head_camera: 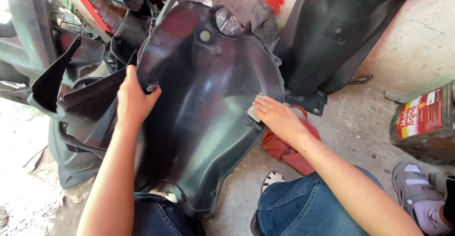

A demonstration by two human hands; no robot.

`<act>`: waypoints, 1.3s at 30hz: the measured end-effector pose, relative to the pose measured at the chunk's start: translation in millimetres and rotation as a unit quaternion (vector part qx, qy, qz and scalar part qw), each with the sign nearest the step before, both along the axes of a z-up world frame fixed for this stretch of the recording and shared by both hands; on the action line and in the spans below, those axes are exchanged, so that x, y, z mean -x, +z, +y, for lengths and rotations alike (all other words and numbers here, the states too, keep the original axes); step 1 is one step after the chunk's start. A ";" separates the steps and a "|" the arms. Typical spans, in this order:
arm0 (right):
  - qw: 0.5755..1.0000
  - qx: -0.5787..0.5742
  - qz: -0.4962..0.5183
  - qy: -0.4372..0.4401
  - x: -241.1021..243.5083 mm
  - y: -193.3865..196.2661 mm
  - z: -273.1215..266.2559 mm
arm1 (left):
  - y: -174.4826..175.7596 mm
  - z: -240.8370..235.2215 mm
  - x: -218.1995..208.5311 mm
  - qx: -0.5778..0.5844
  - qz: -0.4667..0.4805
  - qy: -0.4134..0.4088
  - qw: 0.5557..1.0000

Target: The person sits on the floor and sands a black motorcycle fairing with a sanding block. They hold the fairing with one hand and rub the surface with the other, working on different sections of the plastic part.

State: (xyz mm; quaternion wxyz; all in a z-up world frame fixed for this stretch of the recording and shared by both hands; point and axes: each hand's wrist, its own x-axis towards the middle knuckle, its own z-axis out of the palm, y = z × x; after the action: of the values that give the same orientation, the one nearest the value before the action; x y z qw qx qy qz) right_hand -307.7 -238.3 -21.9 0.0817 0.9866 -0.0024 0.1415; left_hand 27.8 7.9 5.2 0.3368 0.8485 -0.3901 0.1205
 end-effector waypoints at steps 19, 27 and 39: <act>0.992 -0.087 0.003 0.088 -16.0 16.7 -23.4 | 8.2 8.7 -3.9 0.020 0.015 -0.012 1.000; 0.993 -0.083 0.047 0.071 -23.9 30.2 -17.7 | 6.3 18.1 -0.4 0.055 0.004 -0.074 0.996; 0.990 -0.125 0.009 0.067 -47.2 15.1 -31.8 | 5.4 11.5 5.7 0.075 0.006 -0.074 0.994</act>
State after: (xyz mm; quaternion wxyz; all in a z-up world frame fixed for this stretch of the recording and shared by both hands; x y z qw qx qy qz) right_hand -260.5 -270.1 -6.8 -0.0520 0.9882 0.0464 0.1361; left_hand 22.2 19.3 10.6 0.4093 0.7905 -0.4398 0.1193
